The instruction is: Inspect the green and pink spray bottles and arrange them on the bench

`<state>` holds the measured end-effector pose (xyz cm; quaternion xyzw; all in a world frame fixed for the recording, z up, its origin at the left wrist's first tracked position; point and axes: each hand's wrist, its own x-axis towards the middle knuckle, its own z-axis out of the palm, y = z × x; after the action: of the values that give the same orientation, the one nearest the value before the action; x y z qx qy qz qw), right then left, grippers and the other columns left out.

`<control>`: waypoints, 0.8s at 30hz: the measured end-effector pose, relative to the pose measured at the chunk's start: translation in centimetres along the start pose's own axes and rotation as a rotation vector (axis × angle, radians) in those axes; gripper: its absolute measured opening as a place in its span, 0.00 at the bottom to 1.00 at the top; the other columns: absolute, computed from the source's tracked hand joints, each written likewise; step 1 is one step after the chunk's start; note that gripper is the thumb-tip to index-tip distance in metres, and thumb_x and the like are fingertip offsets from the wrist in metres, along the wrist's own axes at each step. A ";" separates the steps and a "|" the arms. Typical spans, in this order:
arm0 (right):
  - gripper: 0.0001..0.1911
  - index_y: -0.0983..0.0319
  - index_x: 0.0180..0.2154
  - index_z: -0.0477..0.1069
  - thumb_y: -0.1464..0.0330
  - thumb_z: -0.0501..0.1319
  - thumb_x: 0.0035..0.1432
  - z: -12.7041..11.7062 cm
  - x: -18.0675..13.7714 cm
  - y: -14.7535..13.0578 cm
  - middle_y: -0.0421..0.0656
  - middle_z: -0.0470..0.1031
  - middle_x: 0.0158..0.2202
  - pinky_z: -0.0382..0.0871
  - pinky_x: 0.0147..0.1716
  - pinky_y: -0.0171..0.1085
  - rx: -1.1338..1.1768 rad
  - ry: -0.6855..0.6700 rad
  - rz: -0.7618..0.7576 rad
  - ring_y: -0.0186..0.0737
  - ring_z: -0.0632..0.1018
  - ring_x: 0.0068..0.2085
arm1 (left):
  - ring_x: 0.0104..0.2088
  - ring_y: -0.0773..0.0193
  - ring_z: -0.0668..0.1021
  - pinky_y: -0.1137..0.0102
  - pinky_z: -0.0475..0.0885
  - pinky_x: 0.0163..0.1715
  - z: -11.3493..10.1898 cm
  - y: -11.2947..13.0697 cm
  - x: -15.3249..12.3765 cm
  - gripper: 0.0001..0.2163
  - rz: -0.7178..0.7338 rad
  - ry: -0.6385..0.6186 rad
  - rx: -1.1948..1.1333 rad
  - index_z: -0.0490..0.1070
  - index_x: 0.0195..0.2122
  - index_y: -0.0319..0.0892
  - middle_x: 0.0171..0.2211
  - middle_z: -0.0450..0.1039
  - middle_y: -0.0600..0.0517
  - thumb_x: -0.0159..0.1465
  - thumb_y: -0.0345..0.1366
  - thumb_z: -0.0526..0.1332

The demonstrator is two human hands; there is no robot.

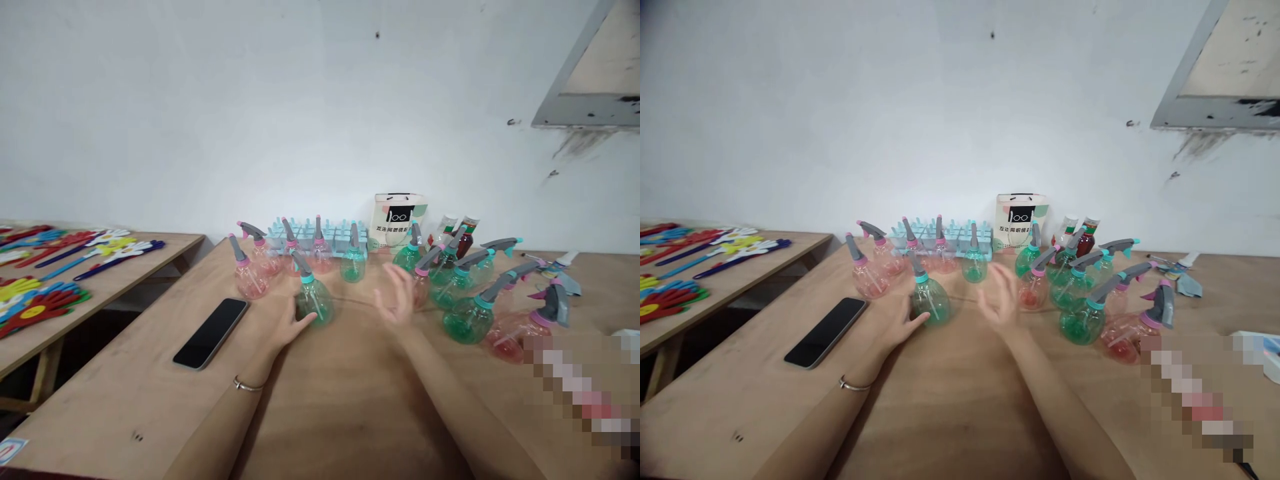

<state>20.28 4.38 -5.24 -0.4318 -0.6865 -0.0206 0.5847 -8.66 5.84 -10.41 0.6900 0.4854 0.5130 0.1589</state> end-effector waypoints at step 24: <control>0.38 0.56 0.46 0.76 0.41 0.71 0.36 4.4 -1.7 -1.1 0.47 0.77 0.54 0.59 0.63 0.54 0.877 -0.508 0.626 0.56 0.71 0.60 | 0.55 0.44 0.73 0.50 0.68 0.55 4.3 2.6 -4.3 0.35 0.044 -0.572 -0.258 0.61 0.57 0.43 0.55 0.71 0.40 0.55 0.58 0.66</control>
<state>16.07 5.06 -7.44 -0.3233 -0.5895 0.5420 0.5042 -3.68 2.23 -12.71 0.7906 0.3370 0.3589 0.3643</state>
